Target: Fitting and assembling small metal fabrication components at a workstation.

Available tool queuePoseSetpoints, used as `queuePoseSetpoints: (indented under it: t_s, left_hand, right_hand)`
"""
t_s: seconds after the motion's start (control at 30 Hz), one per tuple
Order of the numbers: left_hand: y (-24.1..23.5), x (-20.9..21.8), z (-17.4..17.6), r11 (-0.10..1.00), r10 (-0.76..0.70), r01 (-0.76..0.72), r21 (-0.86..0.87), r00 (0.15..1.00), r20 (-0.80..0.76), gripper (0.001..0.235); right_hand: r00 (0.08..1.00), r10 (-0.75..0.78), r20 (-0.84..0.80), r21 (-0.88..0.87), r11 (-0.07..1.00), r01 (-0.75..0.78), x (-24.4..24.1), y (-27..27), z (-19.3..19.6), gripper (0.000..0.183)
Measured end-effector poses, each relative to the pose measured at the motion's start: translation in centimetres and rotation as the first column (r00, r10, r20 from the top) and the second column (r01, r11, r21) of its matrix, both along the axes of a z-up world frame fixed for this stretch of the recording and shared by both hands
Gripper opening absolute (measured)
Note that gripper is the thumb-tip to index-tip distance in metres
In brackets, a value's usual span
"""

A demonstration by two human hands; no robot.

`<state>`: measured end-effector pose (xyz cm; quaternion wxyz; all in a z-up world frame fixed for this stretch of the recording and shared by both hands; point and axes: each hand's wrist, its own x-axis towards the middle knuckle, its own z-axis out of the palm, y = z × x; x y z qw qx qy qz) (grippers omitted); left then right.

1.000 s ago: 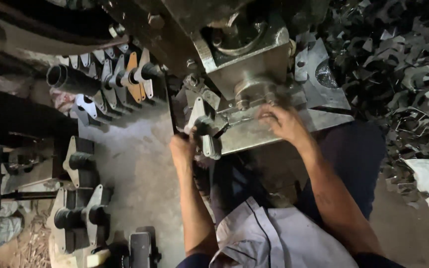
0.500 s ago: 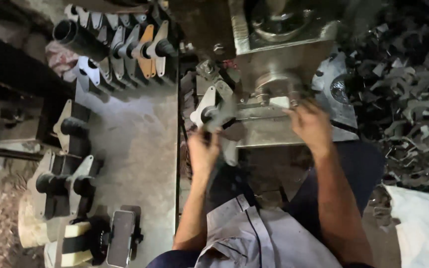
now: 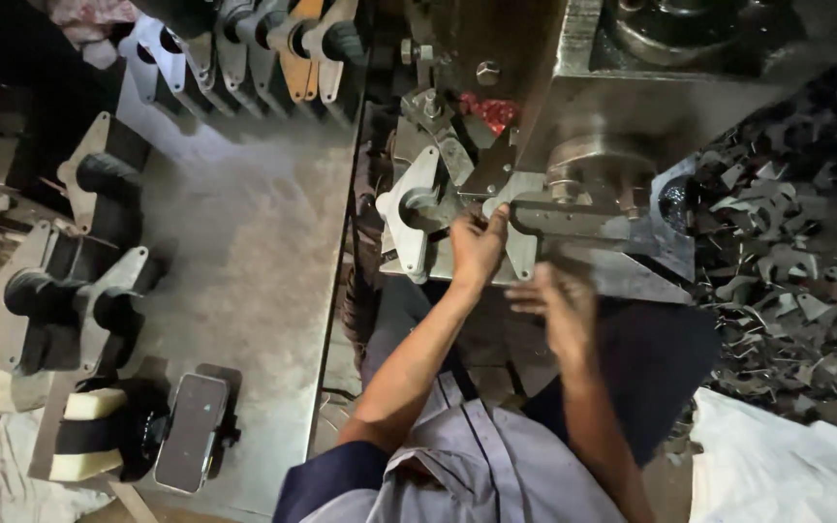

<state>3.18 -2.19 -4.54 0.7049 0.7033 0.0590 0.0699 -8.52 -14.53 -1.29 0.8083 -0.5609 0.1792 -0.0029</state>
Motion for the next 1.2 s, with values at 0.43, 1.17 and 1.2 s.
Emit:
queuePoseSetpoints:
  t_s: [0.43,1.17,1.2]
  left_hand:
    - [3.5,-6.4,3.2,0.959,-0.142,0.135,0.250,0.990,0.008,0.030]
    - [3.2,-1.9,1.3,0.888,-0.458,0.455,0.073,0.854,0.249,0.019]
    - [3.4,-1.7,1.1,0.835,-0.502,0.515,-0.194,0.857,0.117,0.016]
  right_hand:
    - [0.985,-0.114,-0.128,0.061,0.991,0.122,3.4,2.0,-1.2,0.024]
    - [0.900,0.013,0.435,0.513,0.819,-0.259,0.4,-1.8,2.2,0.042]
    - [0.784,-0.001,0.621,0.502,0.768,-0.397,0.6,-1.9,0.4,0.030]
